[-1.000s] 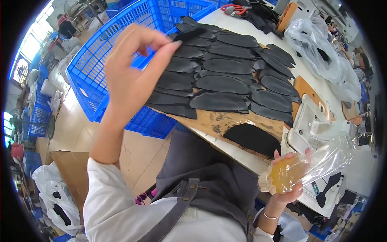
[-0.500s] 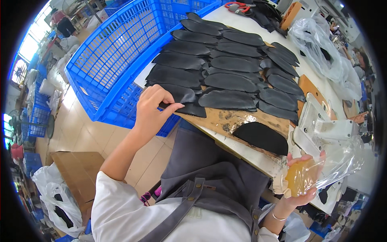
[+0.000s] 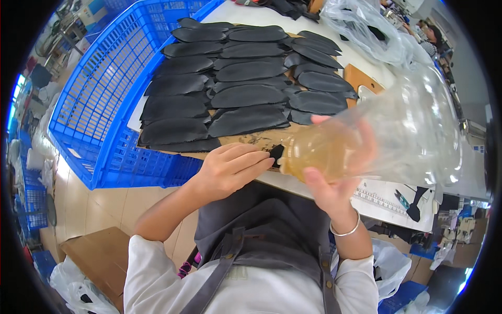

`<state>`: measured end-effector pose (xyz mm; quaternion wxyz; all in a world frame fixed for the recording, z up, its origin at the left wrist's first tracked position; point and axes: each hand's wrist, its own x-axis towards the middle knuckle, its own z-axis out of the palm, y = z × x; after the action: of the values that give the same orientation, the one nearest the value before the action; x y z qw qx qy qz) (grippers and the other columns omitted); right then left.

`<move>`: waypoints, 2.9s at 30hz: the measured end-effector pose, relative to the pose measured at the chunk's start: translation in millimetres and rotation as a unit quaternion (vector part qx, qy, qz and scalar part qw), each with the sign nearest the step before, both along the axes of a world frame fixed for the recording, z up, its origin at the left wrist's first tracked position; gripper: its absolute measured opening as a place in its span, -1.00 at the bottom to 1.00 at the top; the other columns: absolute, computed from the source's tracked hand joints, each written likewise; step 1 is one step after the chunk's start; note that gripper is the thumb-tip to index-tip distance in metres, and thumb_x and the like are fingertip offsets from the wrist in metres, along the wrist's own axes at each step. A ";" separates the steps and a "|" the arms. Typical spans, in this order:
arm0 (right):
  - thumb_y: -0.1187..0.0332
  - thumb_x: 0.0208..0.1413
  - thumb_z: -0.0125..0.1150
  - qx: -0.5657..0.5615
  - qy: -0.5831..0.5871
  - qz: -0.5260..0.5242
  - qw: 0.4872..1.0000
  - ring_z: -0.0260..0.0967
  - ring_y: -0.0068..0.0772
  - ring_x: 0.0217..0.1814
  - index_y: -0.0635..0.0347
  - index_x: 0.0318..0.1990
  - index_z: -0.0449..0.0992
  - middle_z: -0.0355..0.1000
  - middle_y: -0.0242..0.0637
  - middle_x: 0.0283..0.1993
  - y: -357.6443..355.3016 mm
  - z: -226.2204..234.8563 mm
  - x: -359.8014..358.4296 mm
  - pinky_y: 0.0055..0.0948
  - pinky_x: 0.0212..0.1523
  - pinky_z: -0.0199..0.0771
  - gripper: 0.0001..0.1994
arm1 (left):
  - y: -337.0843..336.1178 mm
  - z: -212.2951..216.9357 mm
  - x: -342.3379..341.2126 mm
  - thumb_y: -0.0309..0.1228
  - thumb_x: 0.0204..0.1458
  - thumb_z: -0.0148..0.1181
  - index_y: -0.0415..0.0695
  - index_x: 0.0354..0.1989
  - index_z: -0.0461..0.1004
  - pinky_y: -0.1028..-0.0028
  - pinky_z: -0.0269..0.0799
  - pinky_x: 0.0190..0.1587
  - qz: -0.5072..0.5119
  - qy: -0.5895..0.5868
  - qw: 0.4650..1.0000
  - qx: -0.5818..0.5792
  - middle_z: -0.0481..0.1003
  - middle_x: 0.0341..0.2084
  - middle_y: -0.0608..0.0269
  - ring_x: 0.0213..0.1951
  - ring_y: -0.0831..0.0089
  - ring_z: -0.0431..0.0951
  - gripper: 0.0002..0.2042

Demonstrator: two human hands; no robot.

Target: Apply adhesive to the edges of black shoe upper components using a handheld glue dispenser and brush.

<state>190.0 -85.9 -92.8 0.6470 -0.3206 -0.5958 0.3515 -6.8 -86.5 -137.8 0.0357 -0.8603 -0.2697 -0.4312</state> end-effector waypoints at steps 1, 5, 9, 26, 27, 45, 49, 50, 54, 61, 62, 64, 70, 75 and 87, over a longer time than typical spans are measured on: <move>0.28 -0.20 0.38 0.049 -0.130 0.007 0.990 0.27 -0.18 0.02 0.26 0.25 -0.19 0.23 0.06 0.04 1.7 -0.7 5.4 -0.29 -0.03 0.36 -0.06 | 0.1 -1.5 1.6 -0.51 -0.33 0.20 -0.17 -0.38 0.52 0.47 0.47 -0.36 0.007 -0.009 1.000 0.015 0.49 -0.36 0.27 -0.29 0.36 0.54 -0.77; 0.37 -0.18 0.35 0.109 -0.258 0.055 0.958 0.28 -0.24 0.01 0.29 0.24 -0.17 0.23 0.06 0.07 7.1 -11.7 5.5 -0.35 -0.03 0.36 -0.11 | -1.2 -4.4 1.0 -0.50 -0.37 0.23 -0.14 -0.48 0.50 0.52 0.45 -0.41 -0.005 -0.011 1.000 0.010 0.49 -0.38 0.26 -0.31 0.38 0.54 -0.82; 0.41 -0.22 0.38 0.038 -0.304 0.039 0.951 0.24 -0.21 0.08 0.37 0.22 -0.07 0.21 -0.05 0.05 -7.9 -9.7 3.4 -0.35 0.06 0.29 -0.14 | 2.9 -1.6 -0.1 -0.50 -0.37 0.23 -0.13 -0.49 0.51 0.52 0.45 -0.40 0.004 0.011 0.997 0.074 0.47 -0.40 0.26 -0.33 0.39 0.54 -0.83; 0.29 -0.06 0.26 0.045 -0.150 -0.263 0.952 0.25 -0.17 0.06 0.32 0.23 -0.12 0.23 0.01 0.05 -34.9 21.5 66.2 -0.26 0.02 0.35 -0.21 | 5.6 -1.2 3.0 -0.54 -0.36 0.21 -0.14 -0.39 0.53 0.54 0.45 -0.46 0.004 0.033 0.997 0.075 0.48 -0.44 0.29 -0.39 0.43 0.54 -0.76; 0.24 -0.06 0.25 0.073 -0.128 -0.232 0.961 0.25 -0.15 0.06 0.31 0.24 -0.16 0.22 0.04 0.05 -32.1 17.6 51.4 -0.25 0.01 0.36 -0.18 | 5.6 -2.4 3.0 -0.53 -0.35 0.22 -0.14 -0.39 0.53 0.54 0.45 -0.45 0.004 0.033 0.997 0.071 0.48 -0.44 0.29 -0.38 0.42 0.54 -0.77; 0.39 -0.12 0.27 0.050 -0.240 -0.364 0.898 0.24 -0.18 0.07 0.30 0.20 0.02 0.23 -0.02 0.09 -27.8 -11.5 125.5 -0.24 0.13 0.21 -0.28 | 4.8 29.3 10.0 -0.47 -0.37 0.33 -0.16 -0.51 0.44 0.52 0.40 -0.52 0.005 0.055 0.997 -0.063 0.47 -0.50 0.28 -0.46 0.36 0.52 -0.79; 0.28 0.08 0.04 0.038 0.022 -0.323 0.946 0.24 -0.12 0.10 0.21 0.25 -0.09 0.21 0.13 0.09 -26.5 -25.9 128.6 -0.25 0.11 0.26 -0.37 | 13.8 53.5 41.5 -0.34 -0.36 0.40 -0.19 -0.39 0.44 0.40 0.39 -0.31 -0.006 0.057 0.987 -0.149 0.46 -0.37 0.19 -0.33 0.24 0.47 -0.65; 0.28 0.08 0.04 0.038 0.028 -0.323 0.945 0.24 -0.12 0.10 0.21 0.25 -0.09 0.21 0.13 0.09 -25.4 -28.5 125.7 -0.25 0.11 0.26 -0.37 | 15.4 58.4 53.5 -0.34 -0.36 0.40 -0.19 -0.39 0.44 0.40 0.39 -0.31 -0.006 0.063 0.987 -0.148 0.46 -0.37 0.19 -0.33 0.24 0.47 -0.65; 0.19 0.12 -0.06 0.003 0.065 -0.313 0.948 0.25 -0.12 0.10 0.16 0.25 -0.09 0.22 0.17 0.09 -23.0 -32.5 124.8 -0.24 0.09 0.29 -0.40 | 24.7 66.3 97.4 -0.24 -0.30 0.35 -0.20 -0.20 0.42 0.31 0.27 -0.05 -0.051 0.127 0.977 -0.161 0.41 -0.20 0.16 -0.16 0.21 0.40 -0.54; 0.14 0.10 -0.04 -0.015 0.091 -0.289 0.953 0.26 -0.14 0.08 0.17 0.25 -0.08 0.24 0.16 0.07 -25.4 -31.5 128.2 -0.26 0.06 0.31 -0.38 | 40.5 75.5 108.5 -0.19 -0.25 0.32 -0.20 -0.15 0.43 0.31 0.16 0.07 -0.075 0.230 0.935 -0.259 0.40 -0.20 0.17 -0.11 0.22 0.36 -0.52; 0.14 0.10 -0.04 -0.017 0.094 -0.291 0.952 0.26 -0.14 0.08 0.17 0.25 -0.08 0.24 0.16 0.07 -25.5 -31.0 128.8 -0.26 0.06 0.31 -0.38 | 42.0 75.7 108.4 -0.19 -0.25 0.32 -0.20 -0.15 0.43 0.31 0.16 0.07 -0.076 0.233 0.934 -0.260 0.40 -0.20 0.17 -0.11 0.22 0.36 -0.52; 0.12 0.09 -0.02 -0.018 0.099 -0.296 0.950 0.27 -0.14 0.07 0.16 0.25 -0.07 0.25 0.16 0.07 -25.3 -29.9 129.9 -0.26 0.05 0.32 -0.37 | 44.8 76.3 108.5 -0.18 -0.25 0.32 -0.19 -0.15 0.44 0.31 0.15 0.08 -0.078 0.241 0.925 -0.285 0.40 -0.19 0.16 -0.10 0.22 0.36 -0.52; 0.12 0.07 0.02 -0.031 0.117 -0.281 0.952 0.28 -0.13 0.07 0.16 0.24 -0.05 0.25 0.17 0.06 -27.0 -29.7 130.9 -0.25 0.07 0.31 -0.36 | 40.4 76.0 112.5 -0.17 -0.23 0.31 -0.18 -0.13 0.43 0.29 0.14 0.10 -0.085 0.233 0.931 -0.267 0.40 -0.17 0.16 -0.08 0.22 0.36 -0.52; 0.13 0.06 0.04 -0.038 0.122 -0.273 0.954 0.27 -0.12 0.09 0.16 0.24 -0.05 0.25 0.17 0.06 -27.4 -29.8 129.0 -0.24 0.08 0.31 -0.35 | 36.3 76.9 112.3 -0.18 -0.23 0.31 -0.17 -0.14 0.43 0.29 0.14 0.09 -0.067 0.241 0.937 -0.244 0.41 -0.17 0.16 -0.07 0.21 0.36 -0.53; 0.08 0.03 0.05 0.001 0.190 -0.158 0.969 0.36 -0.01 -0.09 0.11 0.26 -0.09 0.25 0.12 0.01 -37.0 -27.6 130.8 -0.17 -0.09 0.43 -0.30 | 44.7 71.2 112.2 -0.35 -0.17 0.27 -0.18 -0.22 0.43 0.32 0.23 -0.03 -0.084 0.196 0.935 -0.283 0.42 -0.24 0.18 -0.15 0.23 0.39 -0.68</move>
<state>320.8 -122.9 -120.4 0.7959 -0.3377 -0.4039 0.2990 105.4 -41.7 -66.6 -0.1932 -0.9218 -0.2951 -0.1610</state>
